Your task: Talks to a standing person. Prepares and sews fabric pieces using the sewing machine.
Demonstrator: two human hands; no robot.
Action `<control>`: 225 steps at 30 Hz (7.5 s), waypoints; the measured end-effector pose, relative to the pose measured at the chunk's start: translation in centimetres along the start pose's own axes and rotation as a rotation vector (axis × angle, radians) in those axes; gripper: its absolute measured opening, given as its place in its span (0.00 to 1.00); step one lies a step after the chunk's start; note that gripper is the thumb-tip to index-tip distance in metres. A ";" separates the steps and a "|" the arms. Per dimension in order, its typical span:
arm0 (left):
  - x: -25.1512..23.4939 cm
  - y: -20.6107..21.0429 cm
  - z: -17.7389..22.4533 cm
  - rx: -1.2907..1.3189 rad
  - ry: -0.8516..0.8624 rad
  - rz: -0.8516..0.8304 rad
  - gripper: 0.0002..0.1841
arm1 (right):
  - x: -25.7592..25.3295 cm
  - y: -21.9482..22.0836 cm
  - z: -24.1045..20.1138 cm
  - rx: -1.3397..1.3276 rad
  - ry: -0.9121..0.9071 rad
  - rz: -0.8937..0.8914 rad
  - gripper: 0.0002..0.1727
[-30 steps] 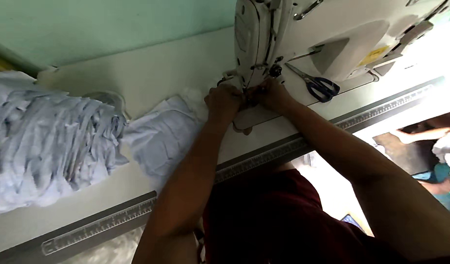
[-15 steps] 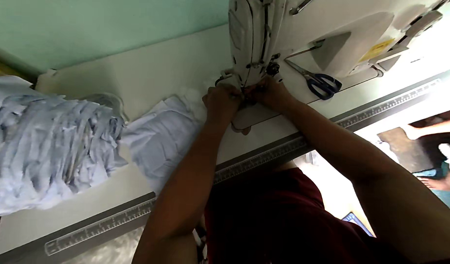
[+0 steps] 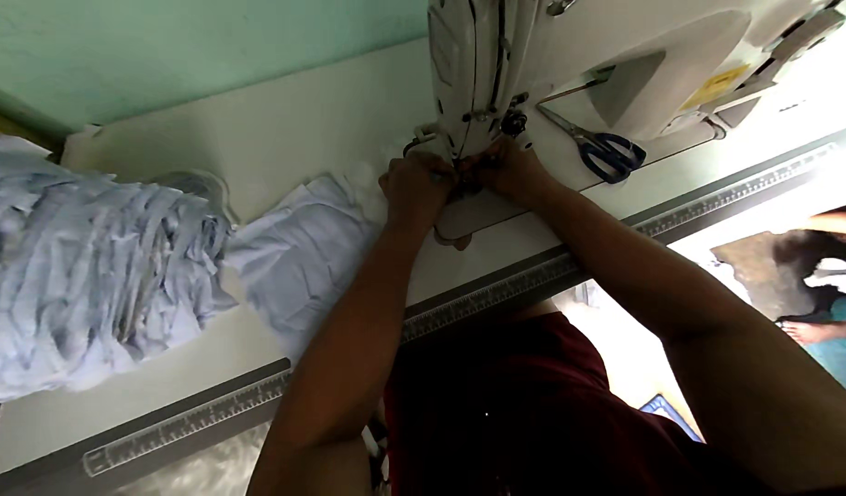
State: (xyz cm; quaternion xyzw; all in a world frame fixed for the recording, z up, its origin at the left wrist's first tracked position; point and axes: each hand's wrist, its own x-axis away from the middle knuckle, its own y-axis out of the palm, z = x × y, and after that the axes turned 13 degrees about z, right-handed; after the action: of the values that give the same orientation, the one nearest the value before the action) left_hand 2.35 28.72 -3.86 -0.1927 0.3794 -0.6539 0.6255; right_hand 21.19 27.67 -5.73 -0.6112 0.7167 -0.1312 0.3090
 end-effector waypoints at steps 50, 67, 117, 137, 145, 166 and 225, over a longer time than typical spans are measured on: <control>1.2 -0.3 0.2 -0.251 0.172 -0.075 0.10 | -1.3 -4.5 0.2 0.667 -0.342 -0.279 0.16; -0.3 -2.8 -1.4 0.464 -0.262 0.184 0.16 | -5.0 -3.3 2.0 0.477 -0.327 0.136 0.18; 1.8 -11.2 -1.4 -0.055 -0.032 -0.117 0.16 | 8.0 -2.6 -8.9 0.512 -0.252 -0.501 0.19; -2.1 -9.9 -5.3 -0.543 0.009 0.175 0.14 | 5.1 -11.1 5.5 0.548 -0.043 0.276 0.23; -3.3 -8.7 -7.5 -0.610 -0.022 0.165 0.14 | 4.4 -11.1 7.7 0.460 -0.052 0.288 0.29; 13.7 -12.1 -10.4 -0.257 0.202 0.146 0.33 | 7.6 -8.3 2.6 0.345 -0.350 0.371 0.22; 10.0 -12.7 -2.8 0.180 0.203 0.067 0.15 | 8.2 1.1 -7.1 -0.603 0.073 -0.246 0.39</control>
State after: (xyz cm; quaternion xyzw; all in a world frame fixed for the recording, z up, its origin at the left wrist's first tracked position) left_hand -9.64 18.87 1.50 -0.0557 0.3869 -0.6801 0.6202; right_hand 15.53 18.68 -3.19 -0.7522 0.6545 0.0289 0.0702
